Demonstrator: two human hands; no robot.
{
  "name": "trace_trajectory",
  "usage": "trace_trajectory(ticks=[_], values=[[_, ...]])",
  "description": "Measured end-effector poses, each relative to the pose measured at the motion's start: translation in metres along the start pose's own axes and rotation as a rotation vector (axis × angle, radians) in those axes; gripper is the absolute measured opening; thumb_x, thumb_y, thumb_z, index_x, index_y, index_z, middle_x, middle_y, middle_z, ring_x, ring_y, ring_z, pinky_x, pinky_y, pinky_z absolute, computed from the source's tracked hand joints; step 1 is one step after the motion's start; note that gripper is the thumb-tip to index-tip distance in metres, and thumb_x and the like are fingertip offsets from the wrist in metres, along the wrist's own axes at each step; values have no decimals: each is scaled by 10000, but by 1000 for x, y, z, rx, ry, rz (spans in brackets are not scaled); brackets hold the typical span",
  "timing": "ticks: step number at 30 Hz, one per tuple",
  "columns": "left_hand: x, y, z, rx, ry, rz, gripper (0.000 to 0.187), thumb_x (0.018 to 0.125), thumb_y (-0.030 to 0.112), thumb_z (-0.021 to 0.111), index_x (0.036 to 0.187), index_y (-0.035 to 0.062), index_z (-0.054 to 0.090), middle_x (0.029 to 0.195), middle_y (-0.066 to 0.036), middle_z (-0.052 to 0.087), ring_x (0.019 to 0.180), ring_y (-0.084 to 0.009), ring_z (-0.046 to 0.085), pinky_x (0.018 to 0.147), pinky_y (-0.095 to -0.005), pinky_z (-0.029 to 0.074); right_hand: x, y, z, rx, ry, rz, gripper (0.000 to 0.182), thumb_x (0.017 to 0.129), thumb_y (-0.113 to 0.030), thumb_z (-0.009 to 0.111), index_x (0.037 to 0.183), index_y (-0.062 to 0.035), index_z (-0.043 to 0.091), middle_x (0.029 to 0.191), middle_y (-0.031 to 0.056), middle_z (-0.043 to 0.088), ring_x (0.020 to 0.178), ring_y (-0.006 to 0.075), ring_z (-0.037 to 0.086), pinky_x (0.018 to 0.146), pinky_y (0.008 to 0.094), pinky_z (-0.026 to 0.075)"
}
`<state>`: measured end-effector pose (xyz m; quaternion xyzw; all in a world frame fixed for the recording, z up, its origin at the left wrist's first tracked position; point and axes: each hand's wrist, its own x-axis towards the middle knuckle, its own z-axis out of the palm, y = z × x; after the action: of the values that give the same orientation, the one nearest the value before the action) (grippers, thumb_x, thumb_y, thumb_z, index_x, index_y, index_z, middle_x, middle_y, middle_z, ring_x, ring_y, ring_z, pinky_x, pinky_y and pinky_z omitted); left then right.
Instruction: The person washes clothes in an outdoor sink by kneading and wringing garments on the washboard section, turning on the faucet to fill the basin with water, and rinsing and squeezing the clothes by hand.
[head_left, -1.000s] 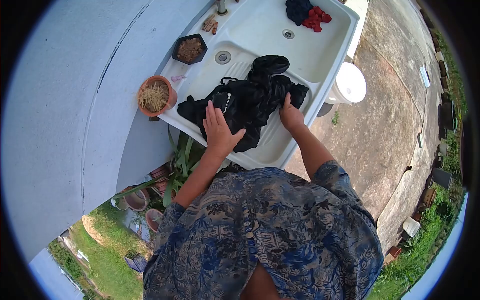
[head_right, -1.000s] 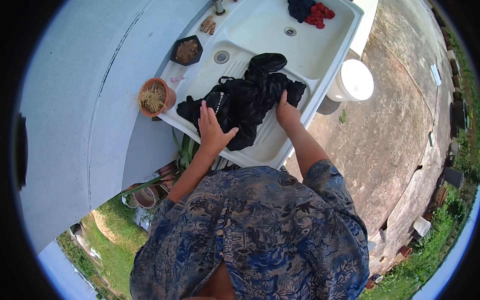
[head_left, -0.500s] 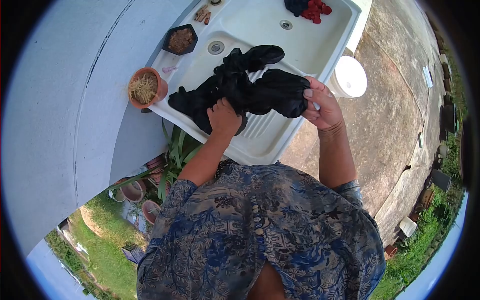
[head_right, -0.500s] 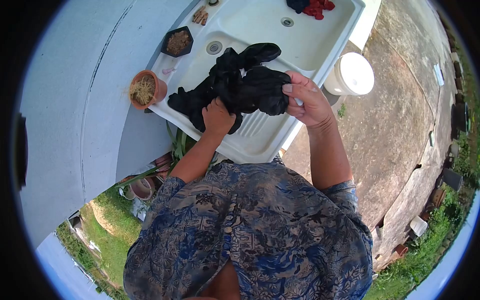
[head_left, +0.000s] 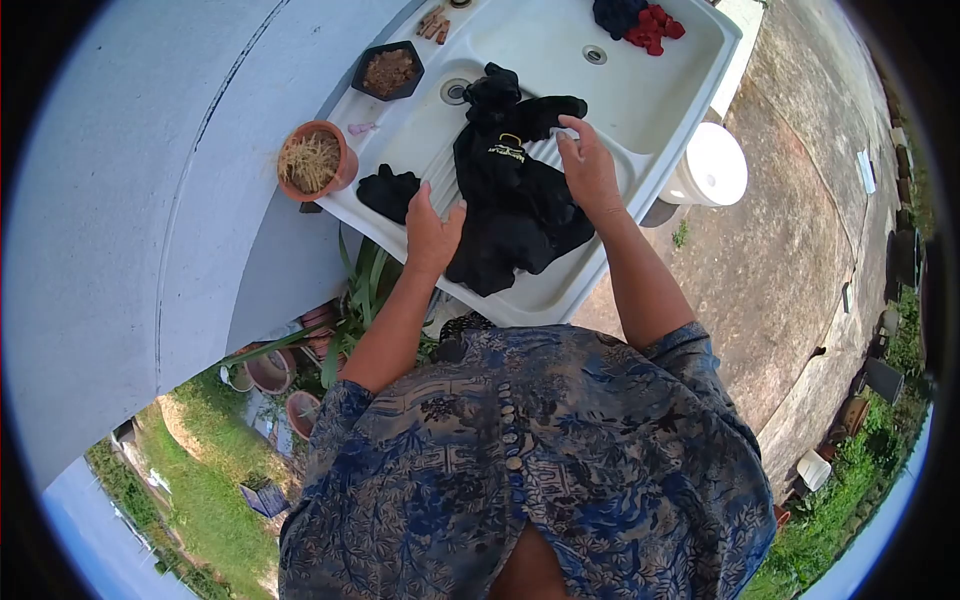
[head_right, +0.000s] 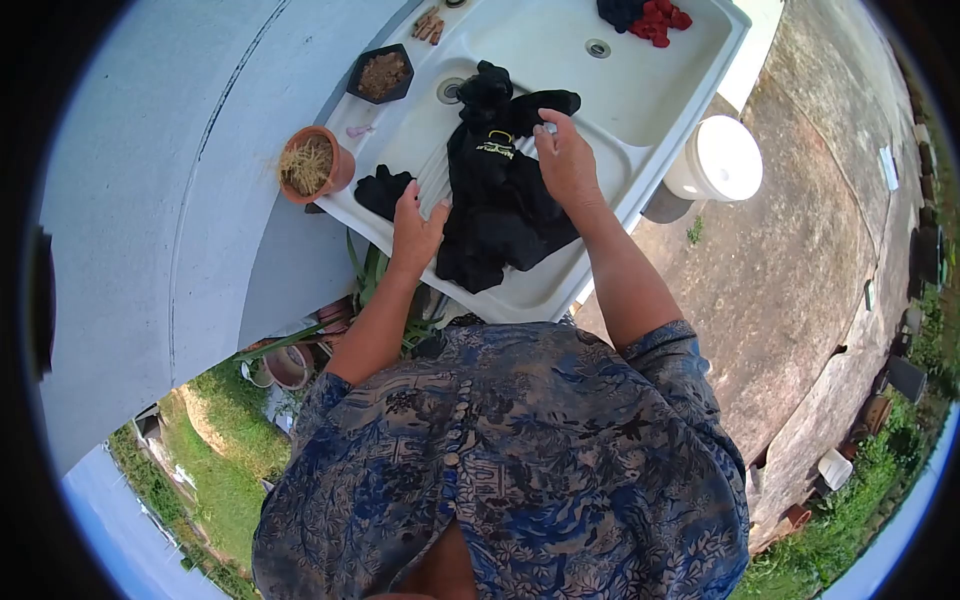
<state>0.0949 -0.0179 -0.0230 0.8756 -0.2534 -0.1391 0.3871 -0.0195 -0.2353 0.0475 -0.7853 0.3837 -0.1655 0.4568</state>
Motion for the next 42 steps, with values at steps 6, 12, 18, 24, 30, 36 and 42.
trace_trajectory(ticks=[6, 12, 18, 24, 30, 36, 42], values=[[-50, 47, 27, 423, -318, 163, 656, 734, 235, 699, 1263, -28, 414, 1171, -161, 494, 1135, -335, 445, 953, -448, 376, -47, 43, 94, -507, -327, -317, 339, 905, -250, 481, 1229, -166, 425, 818, 148, 658, 691, 322, 660, 583, 427, 527], [-49, 24, 16, 491, -531, 447, 381, 714, 148, 667, 1073, 96, 549, 1060, -90, 517, 1022, -280, 500, 876, -483, 392, 22, 57, 76, -914, -281, -361, 234, 888, -144, 433, 1122, -141, 446, 799, 116, 640, 719, 286, 672, 578, 394, 533], [-67, 25, -6, 451, -341, 218, 500, 755, 203, 673, 1210, 115, 485, 1187, -72, 462, 1178, -269, 435, 978, -622, 269, 52, 64, 42, -392, 38, 241, 218, 938, -230, 409, 1115, -107, 445, 984, 167, 647, 932, 342, 625, 775, 434, 485], [-86, -2, 15, 620, -257, 203, 731, 769, 289, 686, 1390, 175, 317, 1355, -29, 353, 1279, -231, 352, 1037, -655, 129, -4, 77, 76, -557, -377, -143, 169, 906, -170, 377, 1028, -81, 452, 923, 177, 641, 821, 346, 655, 719, 454, 520], [-85, -3, 28, 799, -194, 154, 764, 784, 322, 666, 1414, 208, 249, 1376, 1, 339, 1291, -200, 337, 1067, -620, 76, 4, 99, 75, -202, -201, -165, 217, 918, -192, 436, 1094, -68, 464, 855, 160, 618, 715, 290, 647, 586, 416, 502], [-84, -6, 32, 806, -178, 164, 746, 805, 321, 646, 1417, 211, 235, 1376, -4, 343, 1290, -199, 338, 1066, -622, 80, -29, 88, -19, 1118, -268, 490, 289, 907, -109, 467, 1192, -57, 454, 772, 49, 548, 594, 121, 483, 518, 244, 416], [-85, -3, 29, 746, -156, 156, 722, 815, 322, 636, 1413, 218, 246, 1352, -10, 363, 1272, -210, 357, 1067, -623, 82, -107, 164, -86, 1563, 206, 817, 92, 932, -144, 494, 1014, -106, 478, 642, -33, 446, 465, 67, 358, 372, 194, 257]])
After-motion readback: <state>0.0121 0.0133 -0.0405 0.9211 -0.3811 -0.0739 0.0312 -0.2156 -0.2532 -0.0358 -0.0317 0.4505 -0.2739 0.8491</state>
